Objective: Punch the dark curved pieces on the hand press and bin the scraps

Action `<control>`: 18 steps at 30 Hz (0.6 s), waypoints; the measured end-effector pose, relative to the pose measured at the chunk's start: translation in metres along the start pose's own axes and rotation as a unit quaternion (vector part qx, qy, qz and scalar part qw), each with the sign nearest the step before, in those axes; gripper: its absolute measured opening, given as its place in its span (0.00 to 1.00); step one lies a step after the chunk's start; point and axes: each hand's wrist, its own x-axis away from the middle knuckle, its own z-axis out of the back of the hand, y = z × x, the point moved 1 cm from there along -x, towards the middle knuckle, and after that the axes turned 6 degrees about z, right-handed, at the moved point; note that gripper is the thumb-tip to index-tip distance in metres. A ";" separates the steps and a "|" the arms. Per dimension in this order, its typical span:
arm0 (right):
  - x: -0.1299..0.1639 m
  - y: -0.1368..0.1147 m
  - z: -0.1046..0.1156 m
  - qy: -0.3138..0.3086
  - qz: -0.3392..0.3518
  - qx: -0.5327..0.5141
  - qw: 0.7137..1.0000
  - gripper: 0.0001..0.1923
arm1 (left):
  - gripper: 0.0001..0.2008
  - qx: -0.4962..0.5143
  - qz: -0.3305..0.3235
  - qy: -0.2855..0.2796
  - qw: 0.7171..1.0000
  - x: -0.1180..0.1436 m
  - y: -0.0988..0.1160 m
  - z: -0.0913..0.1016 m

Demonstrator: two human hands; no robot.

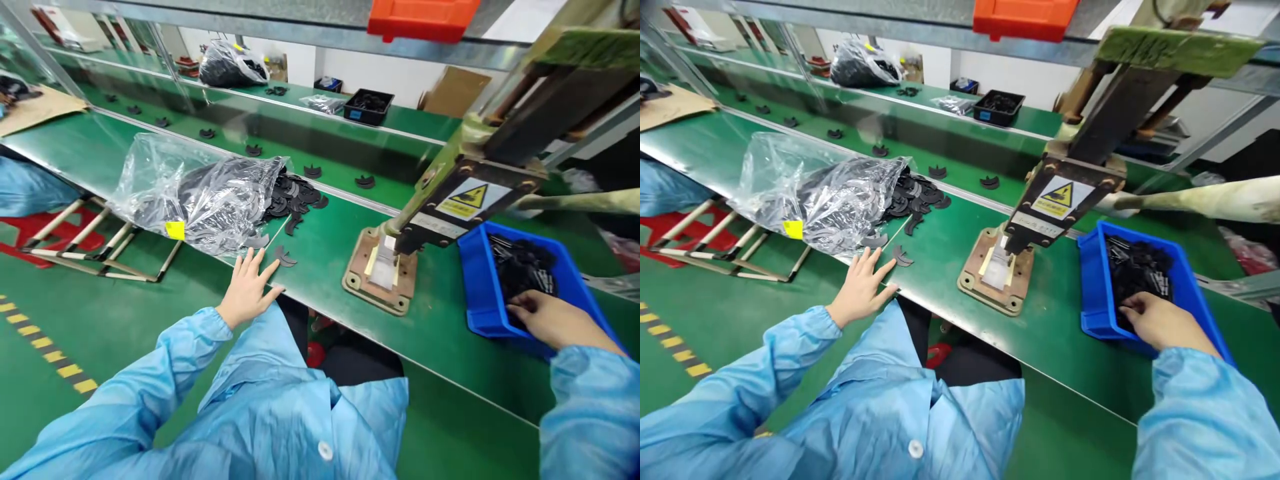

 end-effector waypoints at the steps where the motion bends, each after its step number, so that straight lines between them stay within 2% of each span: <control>1: -0.001 -0.001 0.004 -0.024 -0.022 0.018 0.999 0.21 | 0.35 -0.007 0.010 -0.005 1.000 -0.006 -0.003 -0.002; 3: 0.002 -0.003 0.013 -0.064 -0.057 0.055 0.995 0.16 | 0.37 -0.021 0.026 -0.012 0.999 -0.021 -0.002 -0.006; 5: 0.010 -0.006 0.022 -0.055 -0.072 0.073 0.993 0.13 | 0.38 -0.036 0.035 -0.019 0.999 -0.036 0.006 -0.009; 9: 0.030 -0.017 0.036 -0.008 -0.069 0.066 0.995 0.10 | 0.40 -0.034 0.022 -0.040 0.998 -0.059 0.030 -0.017; 13: 0.046 -0.036 0.044 0.032 -0.062 0.041 0.997 0.08 | 0.39 -0.009 0.011 -0.041 0.999 -0.068 0.048 -0.027; 15: 0.053 -0.046 0.049 0.063 -0.056 0.031 0.996 0.08 | 0.37 0.010 -0.006 -0.028 1.000 -0.067 0.052 -0.030; 18: 0.064 -0.061 0.056 0.119 -0.036 0.006 0.992 0.13 | 0.32 0.070 -0.038 0.027 0.996 -0.067 0.058 -0.029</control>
